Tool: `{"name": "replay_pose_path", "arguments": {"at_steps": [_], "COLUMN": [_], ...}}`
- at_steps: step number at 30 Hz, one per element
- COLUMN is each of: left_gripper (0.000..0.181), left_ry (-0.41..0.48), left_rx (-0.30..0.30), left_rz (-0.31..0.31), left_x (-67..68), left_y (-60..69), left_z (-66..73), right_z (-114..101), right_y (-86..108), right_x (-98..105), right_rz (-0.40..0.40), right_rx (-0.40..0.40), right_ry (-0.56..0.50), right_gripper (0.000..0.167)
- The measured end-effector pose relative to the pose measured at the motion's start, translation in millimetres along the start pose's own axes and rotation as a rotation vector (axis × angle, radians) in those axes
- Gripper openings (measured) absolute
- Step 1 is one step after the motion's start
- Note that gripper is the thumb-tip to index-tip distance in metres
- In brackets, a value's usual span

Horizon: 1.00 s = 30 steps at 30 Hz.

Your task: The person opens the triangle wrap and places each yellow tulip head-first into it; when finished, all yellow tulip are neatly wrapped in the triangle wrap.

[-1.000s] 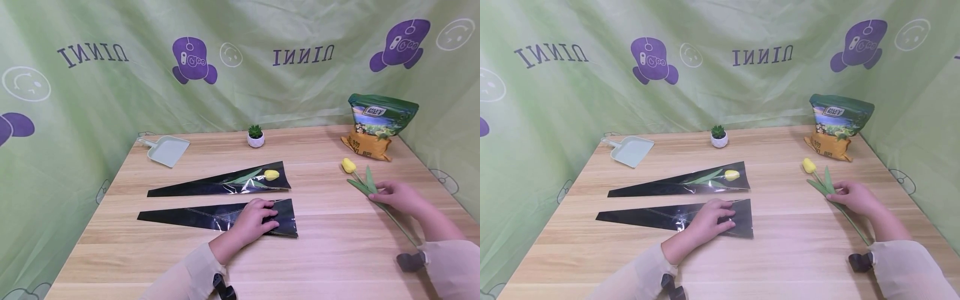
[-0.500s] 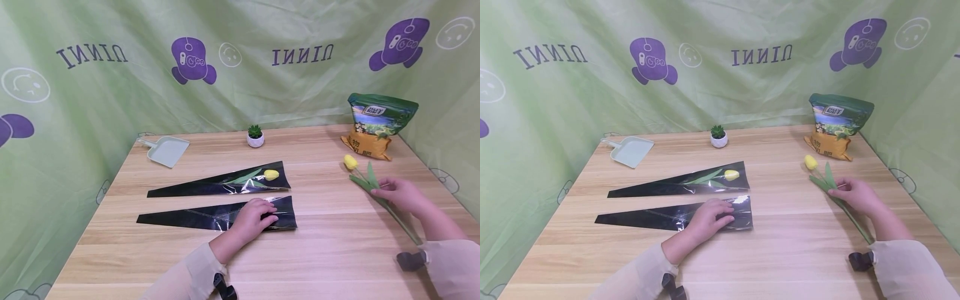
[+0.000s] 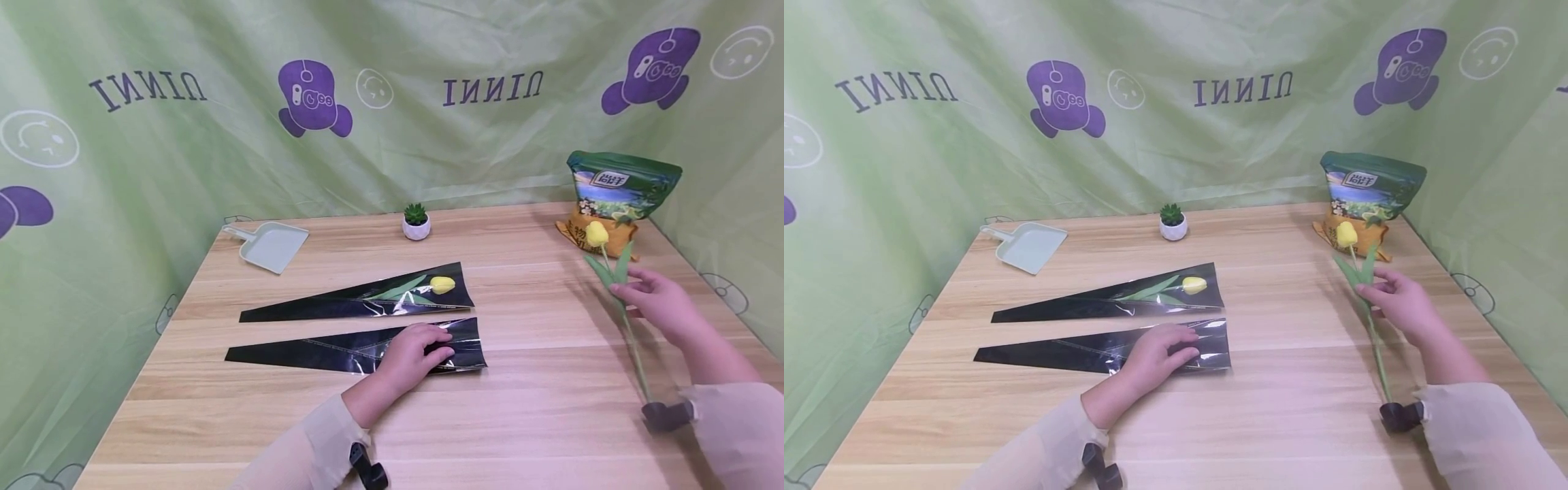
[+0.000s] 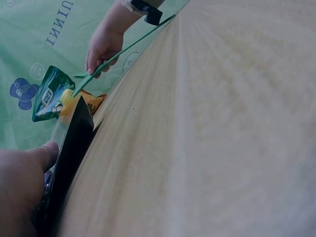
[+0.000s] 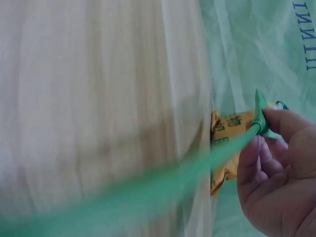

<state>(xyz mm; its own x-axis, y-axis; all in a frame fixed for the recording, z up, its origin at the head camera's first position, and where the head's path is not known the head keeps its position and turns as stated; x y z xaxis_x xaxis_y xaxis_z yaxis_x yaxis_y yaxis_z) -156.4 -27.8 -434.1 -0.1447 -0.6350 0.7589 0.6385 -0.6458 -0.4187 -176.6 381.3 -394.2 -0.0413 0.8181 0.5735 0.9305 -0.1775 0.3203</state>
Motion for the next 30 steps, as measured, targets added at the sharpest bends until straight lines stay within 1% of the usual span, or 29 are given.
{"name": "replay_pose_path", "arguments": {"at_steps": [1, 4, 5, 6, 7, 8, 11, 13, 15, 16, 19, 21, 23, 25, 27, 30], "left_gripper": [0.026, 0.026, 0.026, 0.026, 0.026, 0.026, 0.026, 0.026, 0.026, 0.026, 0.026, 0.027, 0.028, 0.028, 0.028, 0.027], "left_ry": [0.0, 0.002, -0.001, -0.002, -0.005, -0.006, -0.009, -0.015, -0.028, -0.037, -0.051, -0.056, -0.053, -0.044, -0.039, -0.042], "left_rx": [0.002, 0.002, 0.001, 0.001, 0.001, 0.001, 0.002, -0.001, -0.011, -0.018, -0.024, -0.019, -0.008, 0.002, 0.007, -0.006], "left_rz": [-0.002, -0.005, -0.006, -0.007, -0.008, -0.008, -0.006, -0.005, 0.002, 0.006, 0.018, 0.019, 0.019, 0.021, 0.029, 0.057], "left_x": [-0.3, -1.2, -1.3, -1.4, -1.3, -1.2, -0.8, -0.8, -0.7, -0.6, 0.0, 0.2, 0.3, 0.1, -0.3, -0.8], "left_y": [0.0, 0.2, 0.3, 0.3, 0.3, 0.3, 0.4, 0.5, 0.4, 0.3, 0.0, -0.2, -0.3, -0.3, 0.1, 0.8], "left_z": [-0.2, -0.5, -0.4, -0.4, -0.2, -0.3, -0.4, -0.7, -0.6, -0.6, -0.3, -0.4, -0.7, -1.2, -1.8, -2.2], "right_z": [-0.7, -2.8, -3.5, -4.3, -5.2, -6.4, -10.1, -13.7, -17.9, -20.3, -26.9, -30.4, -33.2, -35.5, -37.1, -38.7], "right_y": [-0.2, -0.6, -0.6, -0.5, -0.6, 0.0, 2.7, 5.1, 8.2, 9.7, 14.0, 16.6, 18.5, 20.2, 21.7, 25.0], "right_x": [-0.6, -1.7, -1.9, -2.1, -2.3, -2.6, -3.7, -4.9, -6.4, -7.3, -11.3, -14.9, -19.3, -24.0, -28.8, -36.7], "right_rz": [-0.002, -0.024, -0.032, -0.035, -0.044, -0.05, -0.072, -0.099, -0.117, -0.124, -0.121, -0.104, -0.078, -0.053, -0.029, -0.006], "right_rx": [0.005, 0.0, -0.008, -0.016, -0.025, -0.033, -0.049, -0.041, -0.029, -0.024, -0.016, -0.011, 0.0, 0.012, 0.011, -0.008], "right_ry": [-0.029, -0.148, -0.192, -0.227, -0.286, -0.339, -0.541, -0.705, -0.845, -0.907, -1.077, -1.176, -1.245, -1.288, -1.314, -1.332], "right_gripper": [0.062, 0.033, 0.025, 0.022, 0.02, 0.026, 0.024, 0.021, 0.016, 0.017, 0.016, 0.014, 0.012, 0.012, 0.014, 0.016]}}
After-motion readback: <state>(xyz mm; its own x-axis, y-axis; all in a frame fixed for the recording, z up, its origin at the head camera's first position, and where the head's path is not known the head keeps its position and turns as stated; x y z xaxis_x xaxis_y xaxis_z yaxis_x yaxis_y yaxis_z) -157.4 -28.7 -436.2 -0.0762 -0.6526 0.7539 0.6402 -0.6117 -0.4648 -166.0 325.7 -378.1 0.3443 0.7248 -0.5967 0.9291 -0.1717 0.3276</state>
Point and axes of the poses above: each hand's wrist, its own y-axis away from the middle knuckle, its own x-axis out of the back of the hand, z = x × y, the point moved 3 cm from there along -y, towards the middle knuckle, and after that the axes turned 14 degrees about -x, right-handed, at the moved point
